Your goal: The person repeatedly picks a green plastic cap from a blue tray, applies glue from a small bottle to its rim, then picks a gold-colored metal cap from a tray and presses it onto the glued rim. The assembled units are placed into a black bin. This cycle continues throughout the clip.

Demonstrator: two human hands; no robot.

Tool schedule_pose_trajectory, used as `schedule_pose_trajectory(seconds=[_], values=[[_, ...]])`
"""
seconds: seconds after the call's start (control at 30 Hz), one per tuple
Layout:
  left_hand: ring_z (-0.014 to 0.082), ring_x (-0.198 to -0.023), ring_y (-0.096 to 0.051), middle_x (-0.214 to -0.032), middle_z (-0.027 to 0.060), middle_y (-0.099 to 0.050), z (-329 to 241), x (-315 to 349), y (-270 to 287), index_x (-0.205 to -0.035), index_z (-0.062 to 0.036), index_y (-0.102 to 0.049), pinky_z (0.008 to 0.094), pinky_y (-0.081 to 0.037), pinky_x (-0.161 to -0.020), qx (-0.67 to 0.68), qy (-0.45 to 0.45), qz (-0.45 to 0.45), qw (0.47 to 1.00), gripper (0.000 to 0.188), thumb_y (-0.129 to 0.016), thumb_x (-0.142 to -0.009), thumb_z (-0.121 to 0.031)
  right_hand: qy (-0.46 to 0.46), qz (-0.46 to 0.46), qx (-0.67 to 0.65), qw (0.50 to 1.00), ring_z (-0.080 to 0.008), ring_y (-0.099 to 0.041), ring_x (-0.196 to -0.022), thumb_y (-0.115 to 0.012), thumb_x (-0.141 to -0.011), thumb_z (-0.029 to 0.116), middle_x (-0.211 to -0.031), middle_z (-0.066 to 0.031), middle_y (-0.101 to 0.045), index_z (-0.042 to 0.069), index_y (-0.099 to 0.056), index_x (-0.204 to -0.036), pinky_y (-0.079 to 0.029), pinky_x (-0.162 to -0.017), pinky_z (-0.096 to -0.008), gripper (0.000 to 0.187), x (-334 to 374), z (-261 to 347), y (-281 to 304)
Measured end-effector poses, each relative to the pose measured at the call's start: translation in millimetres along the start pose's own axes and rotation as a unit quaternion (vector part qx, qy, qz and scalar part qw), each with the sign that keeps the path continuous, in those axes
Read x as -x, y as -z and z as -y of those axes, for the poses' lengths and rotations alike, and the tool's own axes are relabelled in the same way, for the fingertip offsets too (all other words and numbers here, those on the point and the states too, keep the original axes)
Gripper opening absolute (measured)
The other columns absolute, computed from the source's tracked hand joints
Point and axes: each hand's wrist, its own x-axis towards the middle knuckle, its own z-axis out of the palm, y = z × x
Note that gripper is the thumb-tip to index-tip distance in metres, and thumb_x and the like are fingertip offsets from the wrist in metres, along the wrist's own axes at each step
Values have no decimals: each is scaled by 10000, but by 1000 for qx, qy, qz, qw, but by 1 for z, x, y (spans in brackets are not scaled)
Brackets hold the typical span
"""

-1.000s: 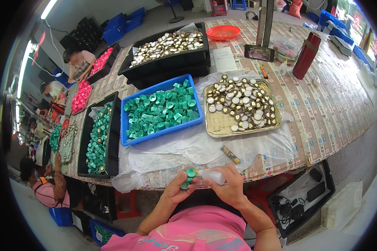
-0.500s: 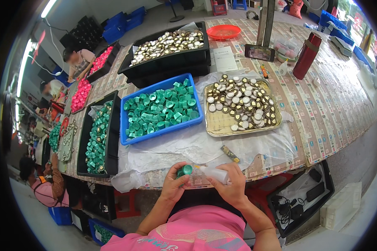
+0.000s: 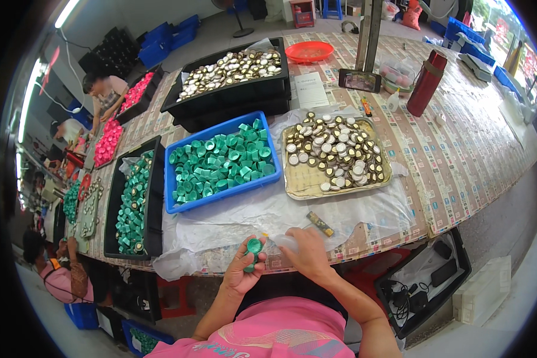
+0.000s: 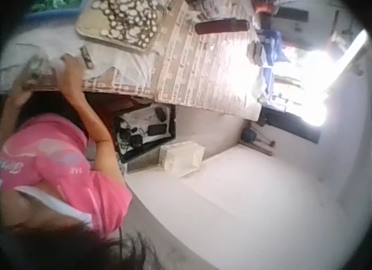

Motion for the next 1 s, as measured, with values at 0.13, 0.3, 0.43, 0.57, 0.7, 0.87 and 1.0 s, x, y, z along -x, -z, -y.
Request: schedule_pose_trajectory(seconds=[0.13, 0.3, 0.43, 0.57, 0.7, 0.87, 1.0], values=[[185, -968, -583, -1278, 102, -522, 1, 2, 3, -1304, -125, -490, 248, -537, -719, 41, 17, 29, 999, 525, -691, -827, -36, 70, -44, 29, 996, -329, -549, -927, -698, -780, 128, -977, -133, -629, 36, -622, -977, -424, -826, -407, 231, -9, -10, -1], [190, -981, -599, -1270, 108, -521, 0, 2, 6, -1316, -100, -474, 255, -557, -736, 33, 15, 44, 998, 526, -689, -837, -59, 97, -148, 76, 981, -325, -546, -947, -616, -792, 24, -988, -131, -629, 27, -632, -974, -426, -846, -408, 182, -66, -32, 22], [191, -993, -600, -1262, 104, -524, 1, 2, 5, -1333, -91, -460, 254, -561, -745, 18, 24, 54, 998, 530, -681, -851, -83, 106, -174, 167, 964, -300, -549, -958, -540, -782, -14, -987, -109, -632, 29, -642, -937, -443, -832, -398, 191, -125, -74, 33], [187, -1010, -600, -1236, 92, -535, 1, 3, 2, -1345, -86, -451, 249, -560, -753, 40, 41, 66, 996, 528, -671, -866, -119, 121, -108, 241, 957, -281, -560, -957, -518, -777, 2, -952, -93, -627, 43, -659, -934, -462, -818, -388, 215, -157, -101, 31], [181, -1023, -600, -1224, 80, -538, 0, 4, 6, -1371, -82, -425, 244, -559, -762, 40, 37, 56, 997, 558, -668, -871, -138, 70, 1, 257, 964, -281, -573, -947, -534, -770, 6, -909, -95, -609, 50, -671, -943, -477, -814, -392, 225, -163, -95, 34], [178, -1028, -600, -1241, 73, -529, -1, 3, 8, -1396, -82, -396, 237, -556, -767, 13, 31, 47, 998, 577, -653, -881, -122, 83, -13, 235, 968, -298, -578, -924, -568, -781, 22, -905, -116, -597, 53, -678, -957, -482, -812, -392, 210, -156, -88, 30], [187, -1029, -595, -1251, 88, -524, -3, 1, 3, -1393, -75, -397, 243, -548, -758, 27, 35, 65, 997, 551, -634, -900, -145, 130, 5, 178, 975, -304, -578, -936, -573, -801, 37, -917, -132, -595, 50, -675, -978, -485, -808, -393, 205, -154, -83, 27]])
